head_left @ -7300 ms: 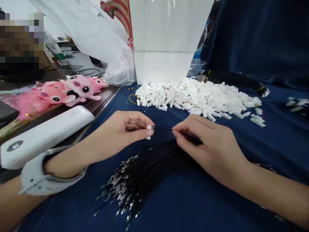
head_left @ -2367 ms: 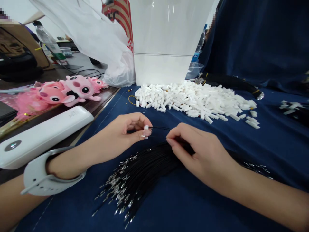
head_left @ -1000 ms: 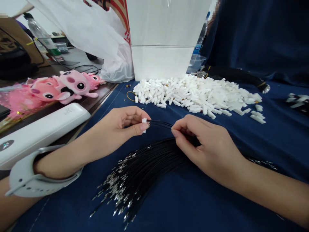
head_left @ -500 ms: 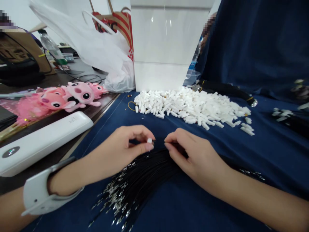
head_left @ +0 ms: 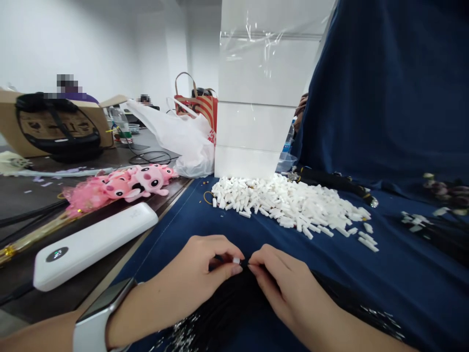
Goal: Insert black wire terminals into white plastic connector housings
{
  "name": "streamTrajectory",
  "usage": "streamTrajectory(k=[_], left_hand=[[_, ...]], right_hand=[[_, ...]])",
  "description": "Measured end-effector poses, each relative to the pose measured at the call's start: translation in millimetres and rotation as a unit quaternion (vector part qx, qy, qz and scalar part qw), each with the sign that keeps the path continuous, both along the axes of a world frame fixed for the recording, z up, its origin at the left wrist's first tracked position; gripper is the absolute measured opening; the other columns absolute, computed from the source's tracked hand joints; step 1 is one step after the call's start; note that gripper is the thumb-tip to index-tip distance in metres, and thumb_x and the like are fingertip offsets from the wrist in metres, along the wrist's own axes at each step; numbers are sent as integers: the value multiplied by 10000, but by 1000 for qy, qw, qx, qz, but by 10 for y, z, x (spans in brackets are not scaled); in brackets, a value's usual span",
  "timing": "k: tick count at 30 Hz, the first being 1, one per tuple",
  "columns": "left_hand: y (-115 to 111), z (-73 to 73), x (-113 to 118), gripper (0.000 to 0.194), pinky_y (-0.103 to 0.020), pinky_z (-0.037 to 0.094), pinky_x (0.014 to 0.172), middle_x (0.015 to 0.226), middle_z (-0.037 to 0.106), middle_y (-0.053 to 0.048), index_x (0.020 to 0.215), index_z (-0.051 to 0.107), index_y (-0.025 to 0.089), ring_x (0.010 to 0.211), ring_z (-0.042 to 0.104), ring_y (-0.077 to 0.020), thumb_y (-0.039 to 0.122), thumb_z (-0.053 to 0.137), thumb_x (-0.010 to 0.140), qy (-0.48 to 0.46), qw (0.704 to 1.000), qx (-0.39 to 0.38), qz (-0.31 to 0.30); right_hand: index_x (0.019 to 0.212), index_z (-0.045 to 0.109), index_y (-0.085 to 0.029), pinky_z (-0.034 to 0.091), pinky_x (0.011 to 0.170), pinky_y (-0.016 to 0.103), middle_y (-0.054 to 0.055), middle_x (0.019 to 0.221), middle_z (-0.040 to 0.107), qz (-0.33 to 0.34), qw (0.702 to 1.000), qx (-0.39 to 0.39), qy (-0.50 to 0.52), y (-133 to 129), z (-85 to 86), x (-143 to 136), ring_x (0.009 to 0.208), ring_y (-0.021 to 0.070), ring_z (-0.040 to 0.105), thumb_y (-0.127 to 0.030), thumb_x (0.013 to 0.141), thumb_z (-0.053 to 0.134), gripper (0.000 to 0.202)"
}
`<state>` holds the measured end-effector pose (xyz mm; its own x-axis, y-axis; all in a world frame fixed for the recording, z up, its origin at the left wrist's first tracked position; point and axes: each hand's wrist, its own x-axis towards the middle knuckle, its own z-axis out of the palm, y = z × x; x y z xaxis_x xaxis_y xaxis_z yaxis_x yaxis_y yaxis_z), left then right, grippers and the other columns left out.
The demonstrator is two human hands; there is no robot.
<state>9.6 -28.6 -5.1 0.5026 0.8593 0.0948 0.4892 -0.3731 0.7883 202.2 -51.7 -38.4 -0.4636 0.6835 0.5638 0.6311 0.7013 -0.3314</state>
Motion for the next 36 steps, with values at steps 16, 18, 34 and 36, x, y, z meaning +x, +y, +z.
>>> streamTrajectory(k=[16, 18, 34, 36], left_hand=[[-58, 7, 15, 132, -253, 492, 647, 821, 674, -9, 826, 711, 201, 727, 611, -143, 171, 583, 818, 10, 1000, 13, 1], [-56, -9, 11, 140, -243, 488, 645, 825, 673, -8, 833, 710, 200, 731, 607, -138, 158, 578, 820, 7, 1000, 16, -6], [86, 51, -16, 95, -292, 420, 719, 759, 612, 21, 836, 591, 188, 749, 567, -146, 277, 570, 861, -41, 996, -62, 54], [86, 44, -8, 89, -293, 426, 737, 782, 629, 18, 845, 593, 187, 778, 583, -148, 275, 583, 852, -51, 993, -100, 29]], right_hand=[[804, 505, -188, 470, 506, 203, 9, 694, 572, 25, 999, 12, -22, 5, -59, -13, 575, 118, 567, -56, 910, 332, 241], [800, 508, -186, 469, 505, 203, 9, 690, 568, 27, 999, 14, -24, 8, -71, -11, 573, 118, 564, -56, 909, 332, 245], [828, 511, -212, 336, 432, 186, -46, 642, 542, -41, 987, -138, 76, -2, 21, 43, 521, 85, 499, -156, 930, 400, 160], [843, 535, -210, 339, 437, 184, -44, 656, 556, -29, 986, -146, 78, -5, 38, 49, 533, 82, 504, -168, 934, 420, 152]])
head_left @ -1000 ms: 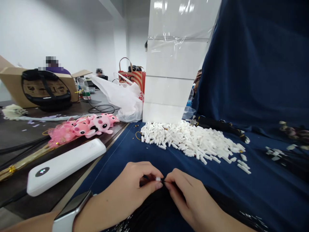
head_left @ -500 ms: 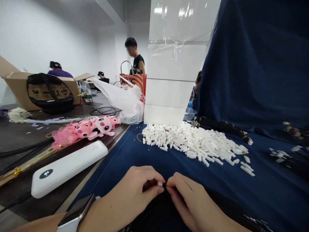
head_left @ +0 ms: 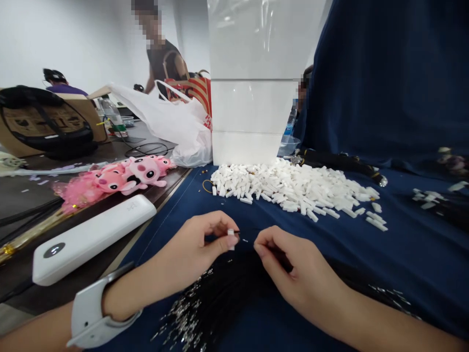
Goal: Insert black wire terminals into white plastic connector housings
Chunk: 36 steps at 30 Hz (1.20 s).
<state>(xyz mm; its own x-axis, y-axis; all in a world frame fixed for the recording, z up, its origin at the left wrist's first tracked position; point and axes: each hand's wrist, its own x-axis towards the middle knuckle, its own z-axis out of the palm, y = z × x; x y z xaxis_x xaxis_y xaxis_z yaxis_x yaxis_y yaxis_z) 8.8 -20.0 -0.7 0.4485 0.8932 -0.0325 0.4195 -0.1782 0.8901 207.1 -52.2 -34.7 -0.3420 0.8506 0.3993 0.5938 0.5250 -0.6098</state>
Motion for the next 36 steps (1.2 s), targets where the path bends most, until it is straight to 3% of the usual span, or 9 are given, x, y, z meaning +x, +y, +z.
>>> streamTrajectory(k=[11, 19, 33, 36], left_hand=[[6, -20, 58, 18, -200, 449, 707, 764, 660, 50, 822, 633, 176, 752, 598, -85, 191, 636, 812, -60, 995, -75, -34], [13, -25, 53, 15, -185, 462, 698, 747, 667, 52, 820, 656, 180, 730, 605, -80, 192, 651, 813, -48, 996, -75, -31], [-78, -51, 56, 51, -148, 513, 675, 801, 737, 55, 816, 716, 230, 753, 660, -102, 221, 666, 810, 23, 1000, 10, -4], [-101, -42, 58, 72, -155, 499, 649, 777, 736, 56, 791, 726, 224, 703, 649, -98, 213, 662, 820, 59, 996, 59, -19]], right_hand=[[836, 585, -191, 334, 418, 171, -59, 644, 576, -16, 999, 33, -11, -34, 12, -8, 506, 59, 500, -124, 888, 500, 119], [840, 605, -167, 358, 461, 188, -49, 680, 600, -5, 997, 66, -29, -11, 20, -1, 516, 58, 498, -87, 873, 521, 120], [860, 604, -157, 398, 529, 203, -21, 721, 611, 25, 991, 118, -62, -24, 12, 12, 585, 86, 543, -115, 918, 499, 127], [863, 595, -153, 408, 550, 209, -8, 724, 615, 36, 987, 138, -71, -33, -6, 7, 604, 96, 553, -128, 936, 480, 138]])
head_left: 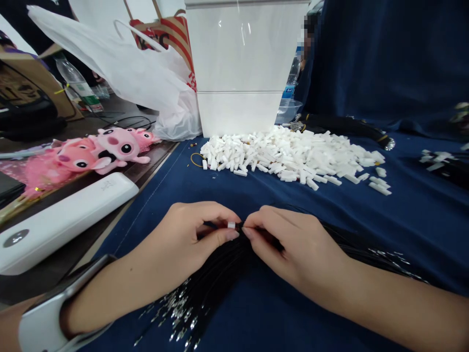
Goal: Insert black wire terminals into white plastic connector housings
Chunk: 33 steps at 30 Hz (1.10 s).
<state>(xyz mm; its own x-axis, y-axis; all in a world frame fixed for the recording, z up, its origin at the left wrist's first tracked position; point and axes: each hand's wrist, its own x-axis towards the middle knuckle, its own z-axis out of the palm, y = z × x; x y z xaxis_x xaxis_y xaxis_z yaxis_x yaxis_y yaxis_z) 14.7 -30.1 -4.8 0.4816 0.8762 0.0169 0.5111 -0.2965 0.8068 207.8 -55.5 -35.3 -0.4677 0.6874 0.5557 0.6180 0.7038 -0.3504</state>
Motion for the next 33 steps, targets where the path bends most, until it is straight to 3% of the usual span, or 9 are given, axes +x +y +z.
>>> streamTrajectory(k=[6, 10, 12, 15, 18, 23, 29, 33], left_hand=[[29, 3, 3, 79, -167, 489, 648, 809, 737, 61, 817, 714, 230, 715, 654, -100, 209, 641, 840, 15, 999, 41, -19], [136, 14, -32, 75, -190, 512, 692, 840, 737, 37, 876, 699, 219, 771, 659, -125, 258, 647, 837, 1, 1000, 23, 4], [199, 6, -63, 102, -229, 522, 740, 852, 740, 14, 888, 688, 203, 810, 669, -148, 279, 645, 834, -6, 1000, 10, 12], [271, -25, -98, 127, -278, 530, 804, 899, 745, -6, 916, 674, 193, 861, 686, -170, 286, 637, 837, -22, 999, -23, 1], [294, -47, -109, 129, -291, 533, 856, 934, 743, -6, 940, 666, 199, 906, 691, -165, 277, 627, 846, -37, 998, -55, -13], [289, -23, -129, 127, -286, 535, 867, 907, 744, -7, 936, 668, 196, 904, 688, -154, 267, 656, 832, -66, 993, -93, -4], [333, 20, -194, 153, -198, 519, 712, 918, 751, 11, 966, 704, 241, 824, 671, -115, 291, 696, 822, -78, 988, -132, 35], [328, 40, -190, 124, -160, 508, 652, 899, 753, 18, 940, 719, 250, 770, 659, -95, 257, 705, 817, -89, 983, -154, 45]], right_hand=[[843, 571, -150, 398, 536, 219, 1, 723, 597, 8, 1000, -13, -12, 22, -3, 11, 600, 106, 530, -110, 945, 463, 154], [974, 604, -114, 453, 769, 325, 100, 927, 622, -41, 992, 98, -63, 15, 53, 51, 859, 201, 556, -30, 930, 438, 191], [1072, 592, -99, 438, 862, 363, 137, 1075, 608, -10, 988, 135, -73, -33, 69, 39, 982, 228, 535, -49, 936, 466, 192], [1034, 604, -109, 456, 826, 330, 100, 1016, 627, 88, 989, 71, -95, -127, 41, -20, 949, 205, 550, -158, 963, 511, 127], [927, 625, -131, 455, 788, 335, 75, 944, 628, 118, 986, 25, -112, -179, -8, -68, 875, 190, 550, -72, 924, 514, 126], [855, 651, -150, 455, 713, 300, 52, 929, 627, 92, 994, -38, -50, -153, 47, -65, 804, 156, 545, -66, 921, 497, 187], [814, 649, -180, 466, 736, 239, 6, 888, 664, 91, 989, -109, 44, -107, 159, -33, 771, 101, 597, -92, 922, 517, 191], [783, 594, -169, 445, 639, 241, -11, 748, 622, 7, 995, -98, -2, -57, 173, 16, 681, 111, 566, -56, 874, 504, 170]])
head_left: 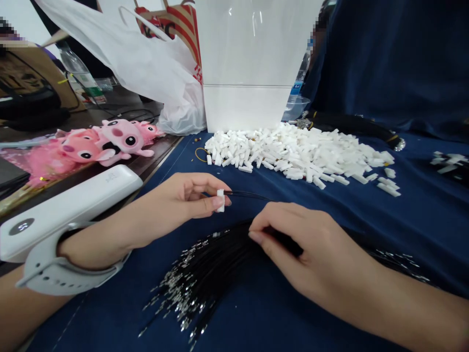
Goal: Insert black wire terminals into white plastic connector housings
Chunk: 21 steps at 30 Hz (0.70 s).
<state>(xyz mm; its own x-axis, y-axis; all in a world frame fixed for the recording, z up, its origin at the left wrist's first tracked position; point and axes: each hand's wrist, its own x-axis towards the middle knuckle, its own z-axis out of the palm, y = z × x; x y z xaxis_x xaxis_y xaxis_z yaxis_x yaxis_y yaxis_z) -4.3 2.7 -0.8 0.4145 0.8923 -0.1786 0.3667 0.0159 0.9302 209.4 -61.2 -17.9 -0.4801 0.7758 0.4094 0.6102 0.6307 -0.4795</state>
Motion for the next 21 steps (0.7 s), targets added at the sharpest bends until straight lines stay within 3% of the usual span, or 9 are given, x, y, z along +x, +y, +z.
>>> streamTrajectory(k=[4, 21], left_hand=[[-23, 9, 20, 97, -131, 506, 664, 867, 761, 39, 902, 728, 264, 760, 664, -75, 223, 700, 819, -14, 1000, -17, 22], [-56, 27, 82, 99, -161, 472, 704, 833, 775, 21, 926, 697, 177, 812, 675, -85, 177, 657, 836, -17, 999, -17, 24]], right_hand=[[741, 586, -167, 392, 531, 247, -7, 690, 583, -59, 996, 57, -39, 65, 2, 47, 610, 115, 527, -70, 840, 514, 157], [692, 594, -169, 342, 462, 202, -50, 607, 528, -68, 997, 46, -12, 109, -53, 108, 508, 50, 452, -74, 782, 578, 131]])
